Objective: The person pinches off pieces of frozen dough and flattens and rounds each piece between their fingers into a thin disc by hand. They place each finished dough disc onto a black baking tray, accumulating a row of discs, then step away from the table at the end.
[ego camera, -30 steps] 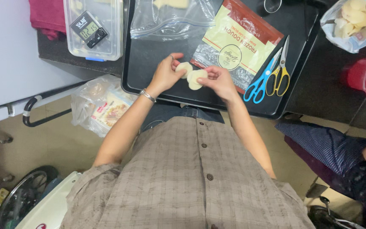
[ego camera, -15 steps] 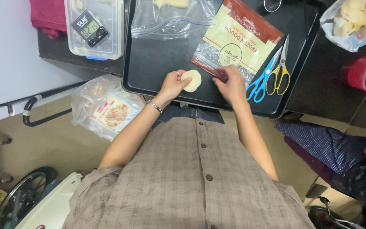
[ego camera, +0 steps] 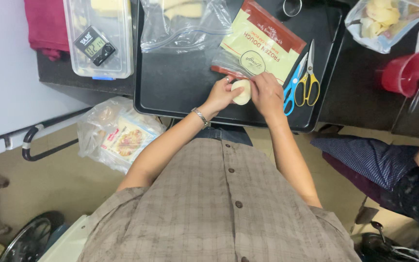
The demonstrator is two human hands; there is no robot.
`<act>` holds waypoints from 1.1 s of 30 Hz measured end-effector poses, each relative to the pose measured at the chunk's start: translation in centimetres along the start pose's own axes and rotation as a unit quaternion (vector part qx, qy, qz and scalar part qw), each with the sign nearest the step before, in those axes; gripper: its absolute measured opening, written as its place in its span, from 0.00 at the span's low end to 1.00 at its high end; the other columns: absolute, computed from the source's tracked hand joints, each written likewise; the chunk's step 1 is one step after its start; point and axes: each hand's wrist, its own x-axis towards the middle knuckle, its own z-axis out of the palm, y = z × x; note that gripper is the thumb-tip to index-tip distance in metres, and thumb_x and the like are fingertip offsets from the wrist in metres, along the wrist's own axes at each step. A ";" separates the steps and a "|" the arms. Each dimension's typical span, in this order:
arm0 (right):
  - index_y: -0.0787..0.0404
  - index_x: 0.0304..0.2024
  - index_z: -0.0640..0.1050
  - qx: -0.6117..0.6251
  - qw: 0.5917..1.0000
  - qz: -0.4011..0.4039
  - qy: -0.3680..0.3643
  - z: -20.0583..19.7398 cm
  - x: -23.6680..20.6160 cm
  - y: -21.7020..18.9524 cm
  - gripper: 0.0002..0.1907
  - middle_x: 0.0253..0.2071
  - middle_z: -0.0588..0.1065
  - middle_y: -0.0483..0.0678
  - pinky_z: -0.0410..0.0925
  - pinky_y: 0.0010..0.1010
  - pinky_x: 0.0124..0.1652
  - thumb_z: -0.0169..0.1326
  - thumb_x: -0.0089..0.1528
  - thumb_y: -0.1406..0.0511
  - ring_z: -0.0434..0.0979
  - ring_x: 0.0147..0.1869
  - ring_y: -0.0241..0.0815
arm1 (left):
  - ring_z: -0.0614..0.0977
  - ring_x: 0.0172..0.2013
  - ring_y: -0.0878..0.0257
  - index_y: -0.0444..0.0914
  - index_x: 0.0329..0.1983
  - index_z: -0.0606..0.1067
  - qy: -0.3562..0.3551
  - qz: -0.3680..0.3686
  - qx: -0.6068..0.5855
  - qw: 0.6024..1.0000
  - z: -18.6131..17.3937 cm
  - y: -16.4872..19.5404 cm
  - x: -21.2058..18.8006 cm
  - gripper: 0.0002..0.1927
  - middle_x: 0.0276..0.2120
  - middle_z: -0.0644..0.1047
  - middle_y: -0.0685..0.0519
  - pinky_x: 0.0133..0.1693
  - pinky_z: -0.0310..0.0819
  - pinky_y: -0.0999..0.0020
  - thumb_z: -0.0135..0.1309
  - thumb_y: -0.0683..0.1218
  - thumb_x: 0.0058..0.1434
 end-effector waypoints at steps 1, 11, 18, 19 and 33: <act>0.63 0.37 0.78 -0.013 1.000 -0.003 0.005 -0.2 0.1 -0.2 0.04 0.35 0.74 0.52 0.69 0.41 0.40 0.60 0.61 0.70 0.76 0.42 0.54 | 0.84 0.39 0.67 0.30 0.60 0.69 -0.007 -0.006 -0.010 1.000 -0.1 0.0 0.1 0.21 0.42 0.82 0.50 0.35 0.81 0.72 0.57 0.41 0.65; 0.60 0.34 0.76 -0.064 0.998 -0.004 0.010 -0.2 0.7 -3.2 0.05 0.31 0.72 0.51 0.69 0.41 0.34 0.60 0.60 0.66 0.76 0.36 0.52 | 0.83 0.37 0.62 0.33 0.65 0.66 0.139 0.098 -0.055 0.984 0.1 0.3 2.6 0.27 0.42 0.80 0.49 0.33 0.80 0.68 0.49 0.35 0.60; 0.58 0.44 0.77 -0.002 0.989 0.140 0.044 1.6 -0.2 -3.5 0.09 0.40 0.74 0.50 0.72 0.41 0.39 0.57 0.61 0.65 0.78 0.43 0.54 | 0.80 0.45 0.56 0.34 0.52 0.71 -0.043 -0.014 -0.232 0.972 -0.9 -0.5 3.2 0.10 0.46 0.77 0.46 0.45 0.77 0.58 0.46 0.42 0.71; 0.59 0.48 0.77 0.004 0.986 0.159 0.050 1.9 -0.8 -3.4 0.13 0.42 0.75 0.52 0.72 0.41 0.39 0.58 0.60 0.65 0.78 0.44 0.55 | 0.80 0.47 0.57 0.34 0.52 0.70 -0.033 -0.014 -0.196 0.980 -1.4 -1.0 2.9 0.09 0.47 0.77 0.46 0.47 0.77 0.60 0.47 0.42 0.70; 0.60 0.47 0.77 0.163 0.972 -0.087 -0.145 6.7 -10.4 -3.6 0.13 0.45 0.76 0.50 0.70 0.39 0.48 0.58 0.60 0.66 0.77 0.52 0.53 | 0.81 0.34 0.68 0.35 0.41 0.77 0.292 0.158 -0.096 0.938 -6.3 -12.8 -10.5 0.09 0.35 0.80 0.55 0.35 0.76 0.75 0.57 0.46 0.65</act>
